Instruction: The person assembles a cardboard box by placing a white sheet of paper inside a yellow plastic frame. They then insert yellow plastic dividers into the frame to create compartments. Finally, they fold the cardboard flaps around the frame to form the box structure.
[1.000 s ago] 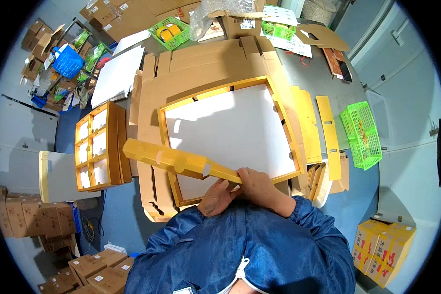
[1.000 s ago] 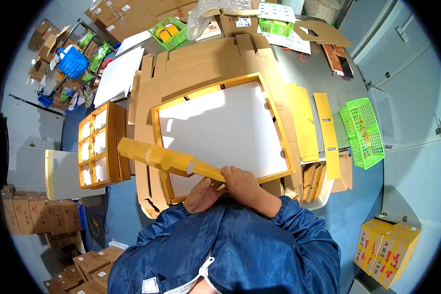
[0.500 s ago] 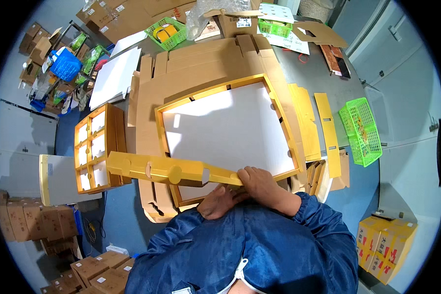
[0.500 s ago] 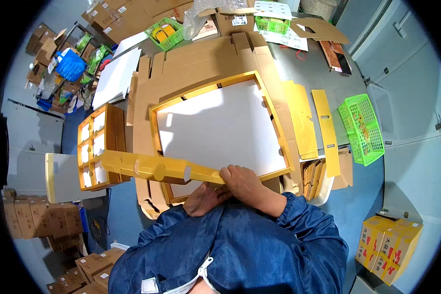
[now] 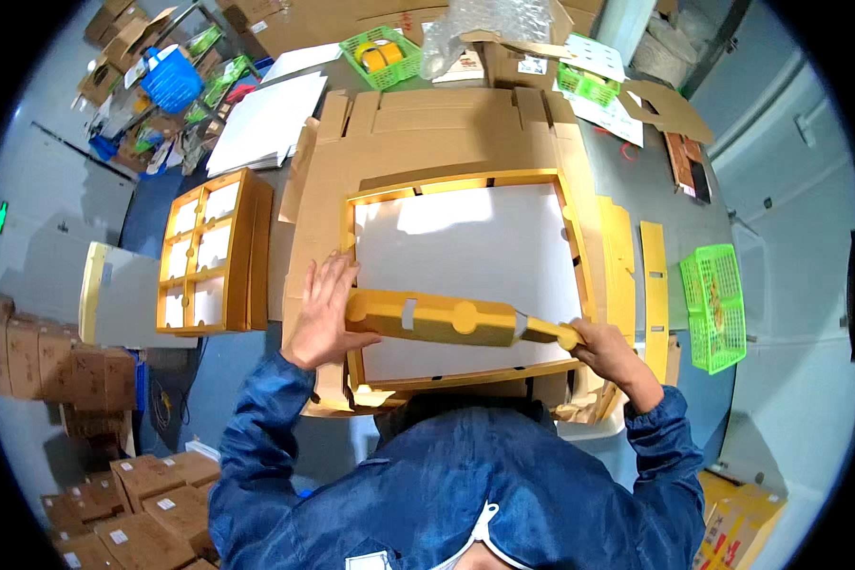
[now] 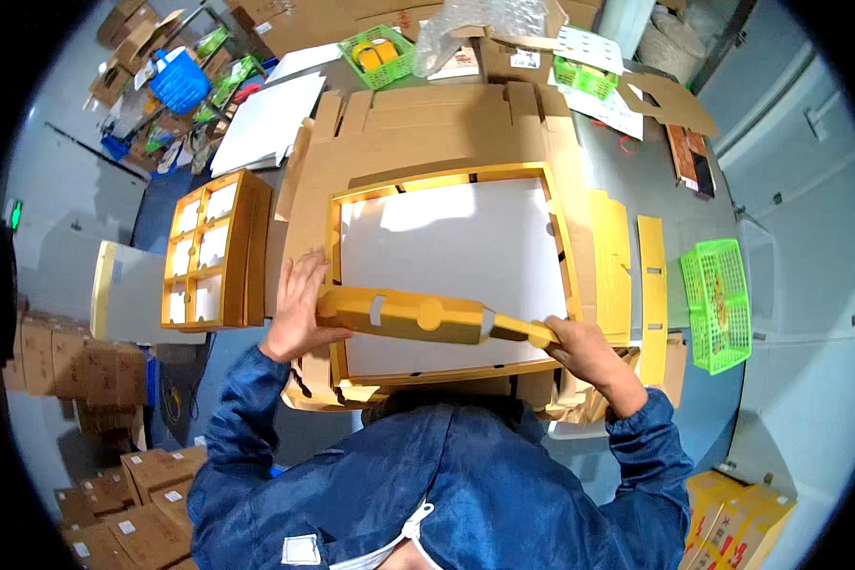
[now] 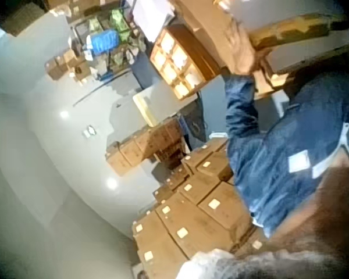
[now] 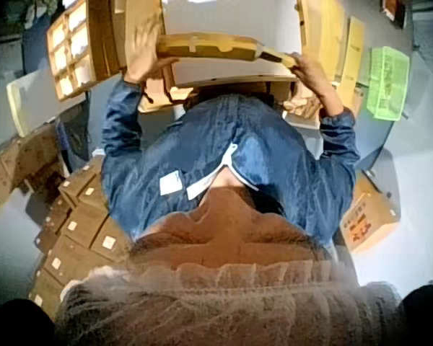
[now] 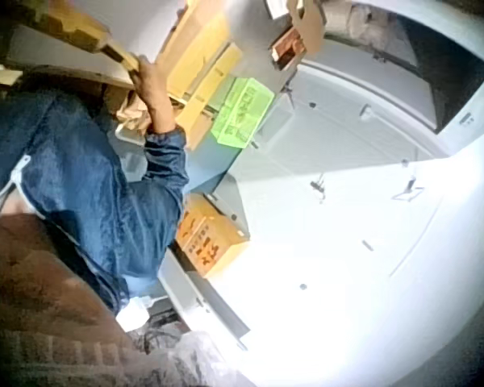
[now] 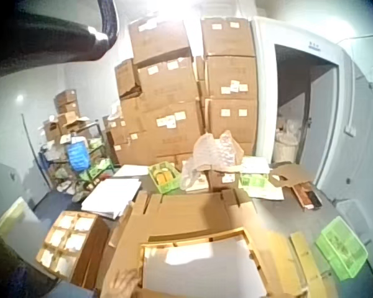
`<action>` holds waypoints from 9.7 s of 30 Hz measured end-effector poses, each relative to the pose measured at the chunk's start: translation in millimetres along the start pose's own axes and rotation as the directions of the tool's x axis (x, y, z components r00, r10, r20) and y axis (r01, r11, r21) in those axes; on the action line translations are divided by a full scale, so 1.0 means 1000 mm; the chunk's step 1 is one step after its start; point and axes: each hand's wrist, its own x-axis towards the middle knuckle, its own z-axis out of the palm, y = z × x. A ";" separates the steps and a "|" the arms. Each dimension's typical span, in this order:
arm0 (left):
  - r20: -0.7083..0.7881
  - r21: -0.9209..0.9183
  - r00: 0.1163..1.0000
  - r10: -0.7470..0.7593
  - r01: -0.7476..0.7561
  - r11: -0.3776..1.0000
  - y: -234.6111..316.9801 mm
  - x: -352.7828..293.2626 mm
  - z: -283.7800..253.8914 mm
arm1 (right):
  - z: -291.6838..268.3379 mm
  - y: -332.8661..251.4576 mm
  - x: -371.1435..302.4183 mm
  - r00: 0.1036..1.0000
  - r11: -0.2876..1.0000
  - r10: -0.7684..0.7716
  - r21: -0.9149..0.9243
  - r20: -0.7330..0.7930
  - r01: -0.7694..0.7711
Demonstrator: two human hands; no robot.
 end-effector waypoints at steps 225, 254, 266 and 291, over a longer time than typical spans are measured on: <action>0.328 -0.866 0.937 -0.118 0.249 -0.433 0.017 0.016 0.093 | 0.077 -0.086 0.040 0.994 0.975 0.103 0.196 0.023 -0.105; -0.031 0.135 0.998 0.054 -0.049 0.990 0.002 0.012 0.003 | 0.036 -0.036 0.017 0.939 0.962 -0.173 -0.256 -0.298 0.097; 0.623 -0.535 0.664 0.413 -0.022 0.844 0.029 -0.026 0.089 | 0.030 -0.107 0.035 0.838 0.832 -0.536 -0.231 -0.102 0.504; -0.193 0.028 0.927 -0.322 0.333 0.943 -0.091 0.090 0.143 | 0.067 -0.077 0.259 0.923 0.833 -0.340 -0.514 -0.181 0.206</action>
